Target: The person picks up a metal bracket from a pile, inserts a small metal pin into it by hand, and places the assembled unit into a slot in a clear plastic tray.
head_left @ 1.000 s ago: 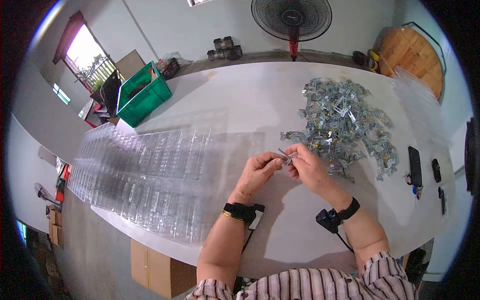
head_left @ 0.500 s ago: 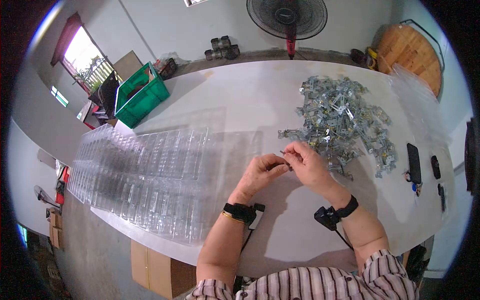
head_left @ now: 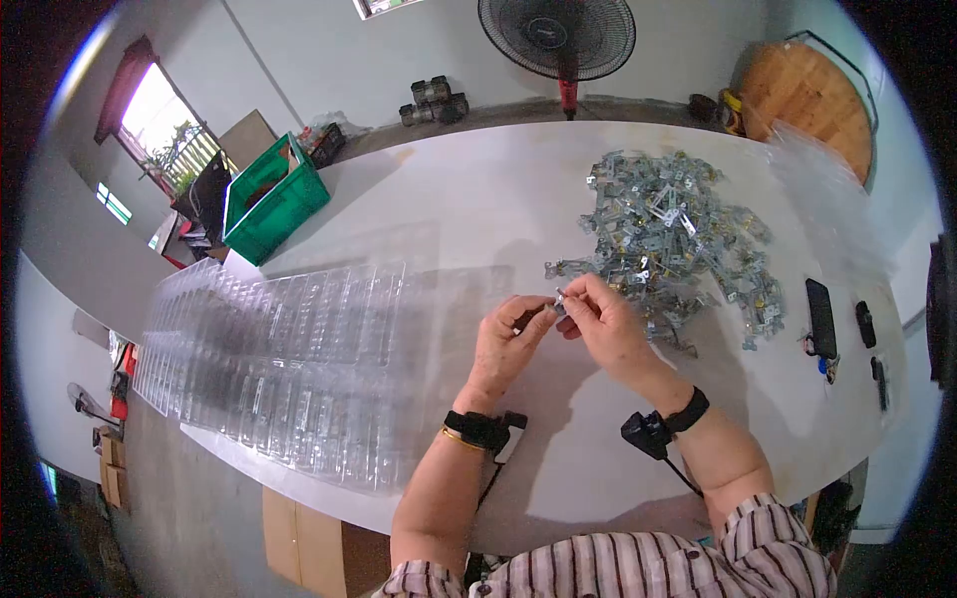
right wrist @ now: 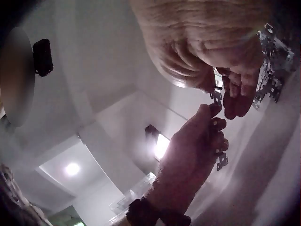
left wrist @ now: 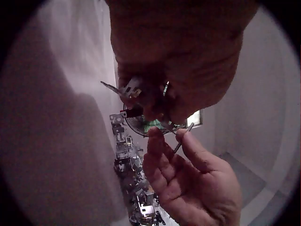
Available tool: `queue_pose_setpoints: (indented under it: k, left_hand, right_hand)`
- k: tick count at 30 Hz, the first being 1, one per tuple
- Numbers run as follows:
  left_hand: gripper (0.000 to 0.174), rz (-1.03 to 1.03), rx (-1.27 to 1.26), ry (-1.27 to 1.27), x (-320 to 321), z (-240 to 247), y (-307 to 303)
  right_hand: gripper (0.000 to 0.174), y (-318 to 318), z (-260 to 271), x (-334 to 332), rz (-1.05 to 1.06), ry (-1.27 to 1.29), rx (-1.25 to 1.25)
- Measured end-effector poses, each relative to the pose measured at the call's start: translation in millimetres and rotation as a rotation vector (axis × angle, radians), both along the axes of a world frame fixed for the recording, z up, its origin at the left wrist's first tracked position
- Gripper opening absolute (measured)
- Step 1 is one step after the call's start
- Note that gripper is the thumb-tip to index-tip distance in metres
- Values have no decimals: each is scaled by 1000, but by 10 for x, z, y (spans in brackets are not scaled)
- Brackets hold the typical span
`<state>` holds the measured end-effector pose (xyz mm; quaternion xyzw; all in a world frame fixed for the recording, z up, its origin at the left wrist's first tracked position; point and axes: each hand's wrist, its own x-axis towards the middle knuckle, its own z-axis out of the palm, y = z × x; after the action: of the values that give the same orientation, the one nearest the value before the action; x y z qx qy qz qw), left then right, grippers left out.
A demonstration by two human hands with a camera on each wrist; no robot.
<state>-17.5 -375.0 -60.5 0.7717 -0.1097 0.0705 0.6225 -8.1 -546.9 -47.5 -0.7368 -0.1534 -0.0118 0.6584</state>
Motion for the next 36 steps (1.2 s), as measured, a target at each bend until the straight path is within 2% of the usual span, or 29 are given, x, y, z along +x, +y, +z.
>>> queue_pose_setpoints:
  k: [5,7,8,10,11,13,18,21,23,24,26,32,36]
  left_hand:
    - [21,-109,13,14,-20,64,21]
    - [30,-182,-114,187,-4,12,72]
    - [30,-182,-115,186,3,-9,65]
    - [38,-171,-394,158,19,-29,27]
    - [38,-173,-395,156,21,-25,41]
    - [43,-389,-547,369,11,5,97]
    - [39,-498,-541,393,-16,28,118]
    - [35,-469,-565,380,-16,21,129]
    - [34,-422,-575,364,-2,-31,138]
    - [34,-387,-626,337,13,-72,137]
    - [35,-358,-676,311,42,-124,132]
    - [37,-344,-721,211,75,-133,127]
    - [37,-334,-700,217,80,-133,113]
  right_hand:
    - [10,-13,70,-18,-48,35,-42]
    - [10,-10,69,-11,-58,34,-19]
    - [10,-14,68,-5,-71,33,4]
    - [10,-19,12,42,-85,23,49]
    - [9,-26,-5,62,-96,15,95]
    - [9,-51,4,80,-116,3,85]
    - [8,-86,73,80,-112,32,83]
    - [9,-97,82,99,-137,-60,36]
    - [9,-123,87,146,-366,-616,-290]
    - [9,-109,139,107,-366,-617,-290]
    - [8,-74,306,-54,-247,-295,-257]
    - [10,-22,288,-142,-134,-285,-416]
    - [11,-12,306,-158,-129,-264,-436]
